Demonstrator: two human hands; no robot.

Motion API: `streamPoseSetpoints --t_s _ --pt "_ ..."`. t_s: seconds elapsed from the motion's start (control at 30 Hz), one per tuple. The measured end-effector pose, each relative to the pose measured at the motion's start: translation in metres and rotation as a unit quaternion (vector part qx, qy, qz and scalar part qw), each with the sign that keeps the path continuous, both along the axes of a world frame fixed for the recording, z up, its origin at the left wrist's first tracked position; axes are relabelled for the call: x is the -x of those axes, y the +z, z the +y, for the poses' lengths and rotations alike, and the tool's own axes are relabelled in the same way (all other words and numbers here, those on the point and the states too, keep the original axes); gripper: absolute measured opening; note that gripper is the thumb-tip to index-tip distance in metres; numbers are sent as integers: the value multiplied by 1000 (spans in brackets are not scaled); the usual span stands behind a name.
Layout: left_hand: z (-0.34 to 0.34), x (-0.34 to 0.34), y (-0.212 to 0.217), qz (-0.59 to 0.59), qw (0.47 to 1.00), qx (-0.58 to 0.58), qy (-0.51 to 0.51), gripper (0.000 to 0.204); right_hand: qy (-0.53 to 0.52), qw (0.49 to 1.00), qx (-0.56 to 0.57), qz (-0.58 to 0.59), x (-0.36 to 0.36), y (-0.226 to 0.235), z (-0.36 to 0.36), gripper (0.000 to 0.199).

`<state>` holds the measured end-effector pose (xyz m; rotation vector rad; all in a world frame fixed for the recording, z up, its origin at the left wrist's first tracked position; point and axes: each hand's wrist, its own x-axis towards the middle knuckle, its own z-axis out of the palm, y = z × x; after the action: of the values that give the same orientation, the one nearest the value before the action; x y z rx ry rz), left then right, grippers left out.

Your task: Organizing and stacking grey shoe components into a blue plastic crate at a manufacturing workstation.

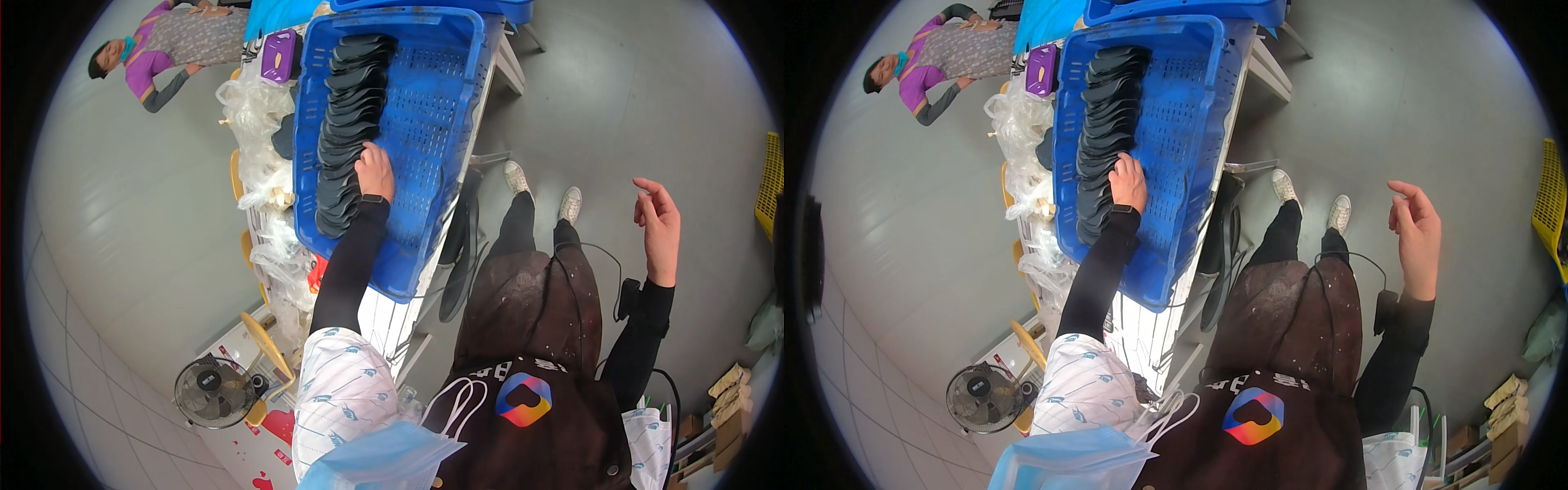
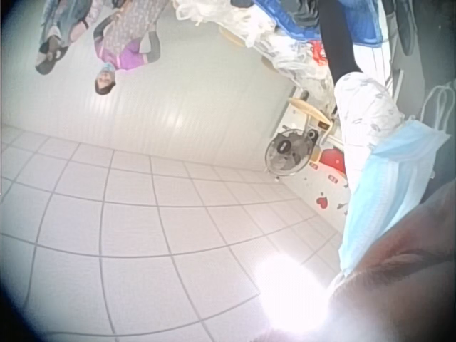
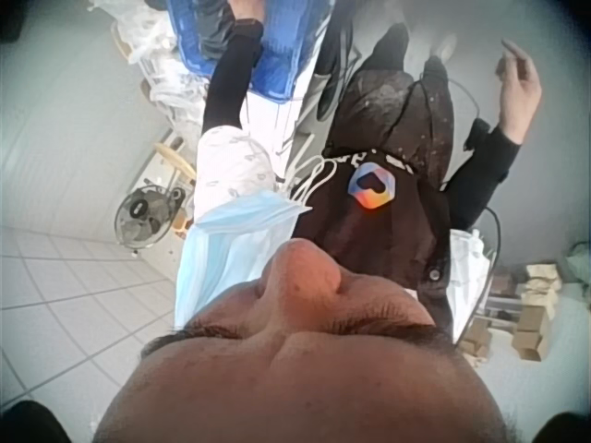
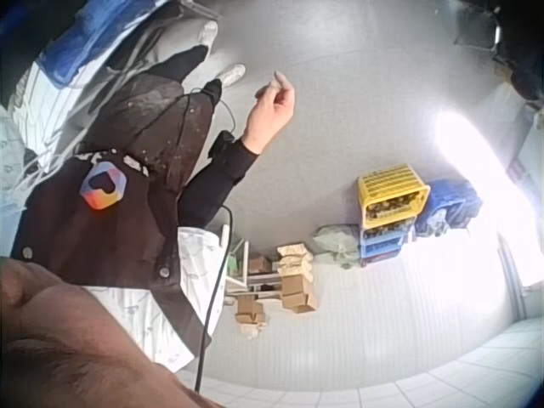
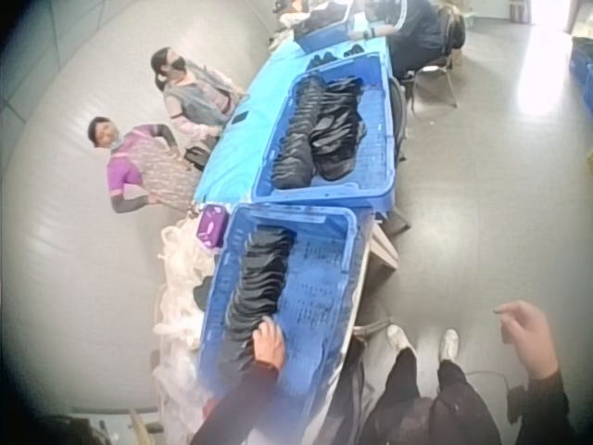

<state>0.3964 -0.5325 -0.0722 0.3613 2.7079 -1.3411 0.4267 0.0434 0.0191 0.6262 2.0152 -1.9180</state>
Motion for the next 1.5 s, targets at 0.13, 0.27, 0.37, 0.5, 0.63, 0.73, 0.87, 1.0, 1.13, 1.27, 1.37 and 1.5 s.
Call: streamPoseSetpoints --t_s 0.13,0.27,0.37,0.5,0.63,0.73,0.87,1.0,1.13,1.27,1.37,1.5 --pt "-8 4 -4 -13 999 3 37 28 4 1000 5 1 2 0 -1 22" --pt "-1 8 -6 -22 1000 -8 16 28 1 1000 -2 1 3 1 2 22" --pt "0 10 -5 -1 1000 -7 -5 28 -2 1000 5 2 2 -2 5 23" --pt "1 16 -2 -30 999 -6 36 29 -7 1000 9 3 2 -1 6 22" --pt "6 23 1 8 1000 -17 -15 29 -6 1000 6 6 1 1 11 22" --pt "8 27 4 -9 1000 -12 14 31 -15 1000 14 7 0 -1 12 22" --pt "28 38 9 -10 996 -62 -63 31 -15 1000 2 4 -1 1 16 22" --pt "21 42 7 -7 1000 -17 1 32 -11 1000 10 9 -1 0 15 22" --pt "26 57 0 39 997 -47 -53 27 -13 1000 5 3 -1 0 22 22" --pt "23 68 -6 45 998 -35 -18 26 -6 1000 1 7 -2 -3 33 22" --pt "26 73 -9 30 999 -11 30 28 -5 1000 -9 -7 -1 0 41 22" --pt "42 86 -8 57 995 -50 -58 27 -3 999 -31 -13 -3 -4 53 22"
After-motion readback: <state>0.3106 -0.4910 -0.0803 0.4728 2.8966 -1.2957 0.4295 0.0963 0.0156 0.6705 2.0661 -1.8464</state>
